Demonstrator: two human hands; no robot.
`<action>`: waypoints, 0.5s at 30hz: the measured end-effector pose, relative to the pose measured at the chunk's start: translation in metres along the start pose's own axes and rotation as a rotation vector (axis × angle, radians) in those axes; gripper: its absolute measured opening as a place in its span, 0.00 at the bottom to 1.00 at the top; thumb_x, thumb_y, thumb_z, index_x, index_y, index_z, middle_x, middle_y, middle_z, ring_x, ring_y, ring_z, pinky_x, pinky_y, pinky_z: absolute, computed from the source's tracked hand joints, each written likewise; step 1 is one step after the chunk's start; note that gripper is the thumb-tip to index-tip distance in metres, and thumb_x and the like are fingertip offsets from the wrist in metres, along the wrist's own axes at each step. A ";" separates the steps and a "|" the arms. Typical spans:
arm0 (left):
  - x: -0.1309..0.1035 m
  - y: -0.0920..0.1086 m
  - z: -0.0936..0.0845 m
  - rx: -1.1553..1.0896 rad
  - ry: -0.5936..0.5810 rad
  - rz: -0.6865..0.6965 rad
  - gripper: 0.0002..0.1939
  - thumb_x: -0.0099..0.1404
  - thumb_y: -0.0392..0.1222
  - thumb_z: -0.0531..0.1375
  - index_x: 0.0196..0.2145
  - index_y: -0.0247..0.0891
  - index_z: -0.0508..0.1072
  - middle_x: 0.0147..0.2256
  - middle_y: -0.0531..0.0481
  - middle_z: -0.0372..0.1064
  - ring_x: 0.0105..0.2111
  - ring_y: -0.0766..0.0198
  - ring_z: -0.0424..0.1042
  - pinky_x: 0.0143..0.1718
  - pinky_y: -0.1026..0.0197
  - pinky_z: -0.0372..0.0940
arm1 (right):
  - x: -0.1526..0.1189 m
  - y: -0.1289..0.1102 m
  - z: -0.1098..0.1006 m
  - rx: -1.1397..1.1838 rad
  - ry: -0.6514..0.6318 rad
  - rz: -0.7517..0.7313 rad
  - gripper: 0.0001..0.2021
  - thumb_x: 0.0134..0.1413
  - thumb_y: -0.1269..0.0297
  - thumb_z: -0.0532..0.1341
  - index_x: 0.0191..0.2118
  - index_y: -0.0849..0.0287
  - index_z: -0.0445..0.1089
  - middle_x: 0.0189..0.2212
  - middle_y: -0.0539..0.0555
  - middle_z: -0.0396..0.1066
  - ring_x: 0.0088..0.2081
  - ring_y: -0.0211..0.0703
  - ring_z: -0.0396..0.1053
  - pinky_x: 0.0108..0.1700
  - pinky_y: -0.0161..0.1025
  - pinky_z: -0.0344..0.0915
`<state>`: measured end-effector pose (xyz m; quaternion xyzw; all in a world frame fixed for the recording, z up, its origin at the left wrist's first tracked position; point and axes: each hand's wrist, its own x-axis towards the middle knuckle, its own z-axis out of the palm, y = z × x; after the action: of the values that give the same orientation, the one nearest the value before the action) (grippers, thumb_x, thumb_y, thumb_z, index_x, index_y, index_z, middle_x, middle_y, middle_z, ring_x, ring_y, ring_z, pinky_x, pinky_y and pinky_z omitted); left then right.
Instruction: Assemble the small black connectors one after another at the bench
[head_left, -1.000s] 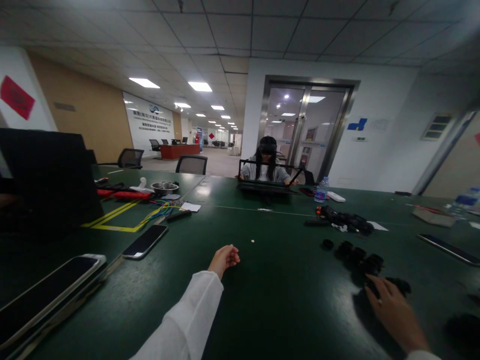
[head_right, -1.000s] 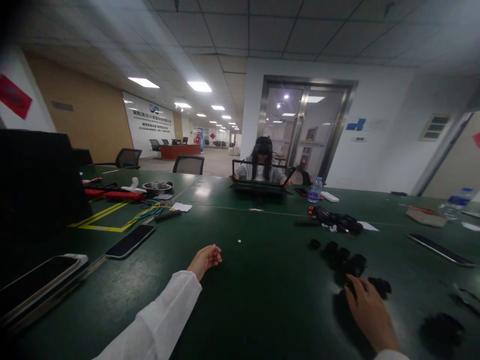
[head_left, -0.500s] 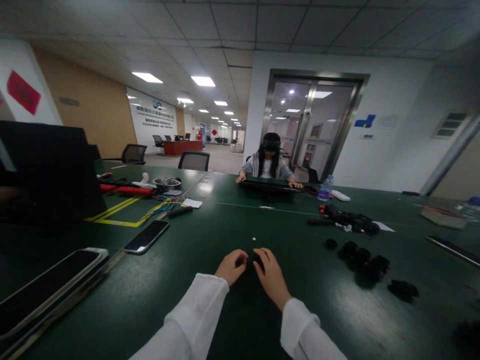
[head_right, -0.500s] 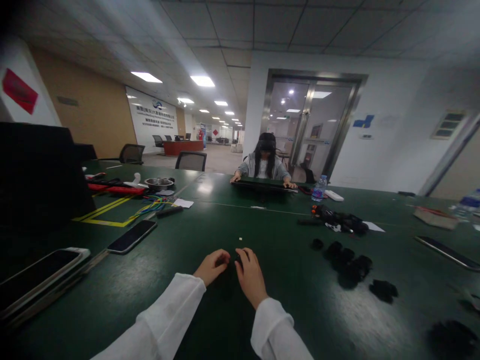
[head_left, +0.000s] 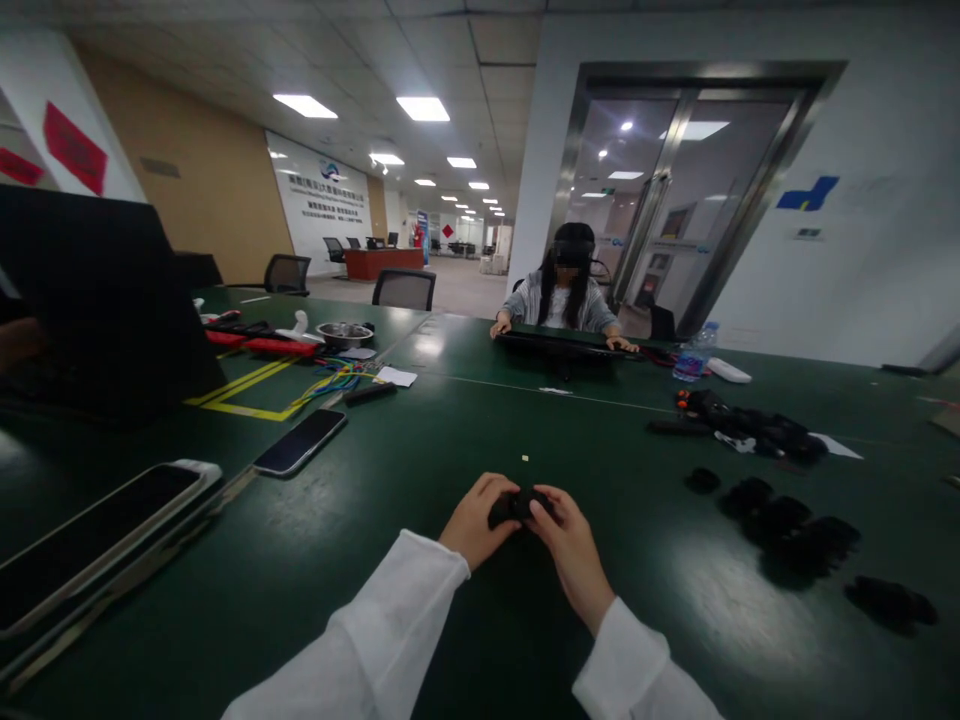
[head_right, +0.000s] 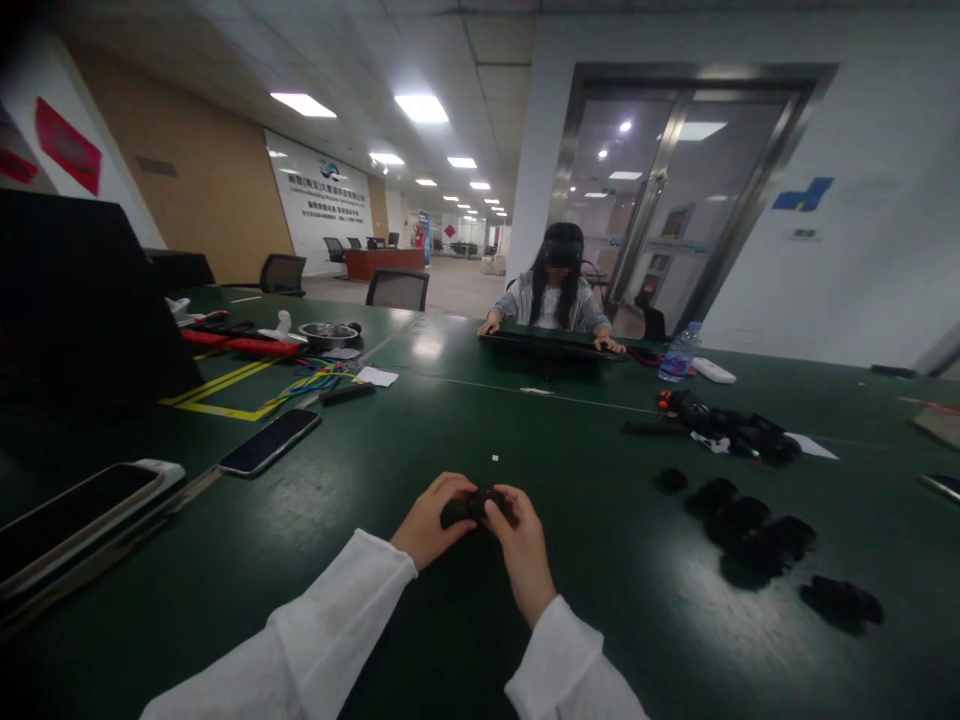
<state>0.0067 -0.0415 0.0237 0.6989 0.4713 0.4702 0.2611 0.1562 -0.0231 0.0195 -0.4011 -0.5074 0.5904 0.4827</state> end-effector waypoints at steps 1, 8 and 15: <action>0.000 0.000 0.000 -0.013 0.003 0.014 0.20 0.49 0.29 0.58 0.41 0.42 0.66 0.42 0.47 0.59 0.42 0.57 0.61 0.45 0.57 0.55 | -0.002 0.000 0.001 0.048 -0.038 0.032 0.14 0.44 0.60 0.59 0.39 0.55 0.63 0.40 0.53 0.65 0.44 0.46 0.63 0.45 0.46 0.62; -0.001 -0.005 -0.002 0.029 -0.015 0.049 0.23 0.50 0.28 0.57 0.45 0.41 0.65 0.44 0.46 0.55 0.45 0.57 0.58 0.49 0.57 0.54 | -0.005 0.001 -0.007 0.099 -0.220 0.069 0.14 0.46 0.64 0.58 0.42 0.55 0.63 0.42 0.52 0.65 0.44 0.44 0.64 0.48 0.45 0.60; -0.003 -0.004 -0.001 0.057 -0.090 0.089 0.30 0.51 0.23 0.52 0.52 0.42 0.58 0.43 0.47 0.52 0.46 0.60 0.57 0.48 0.54 0.56 | -0.003 0.001 -0.018 0.045 -0.187 0.084 0.15 0.46 0.61 0.58 0.42 0.57 0.62 0.37 0.53 0.67 0.35 0.41 0.68 0.39 0.42 0.65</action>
<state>0.0040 -0.0428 0.0194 0.7468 0.4408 0.4358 0.2407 0.1744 -0.0223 0.0156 -0.3542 -0.5198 0.6561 0.4170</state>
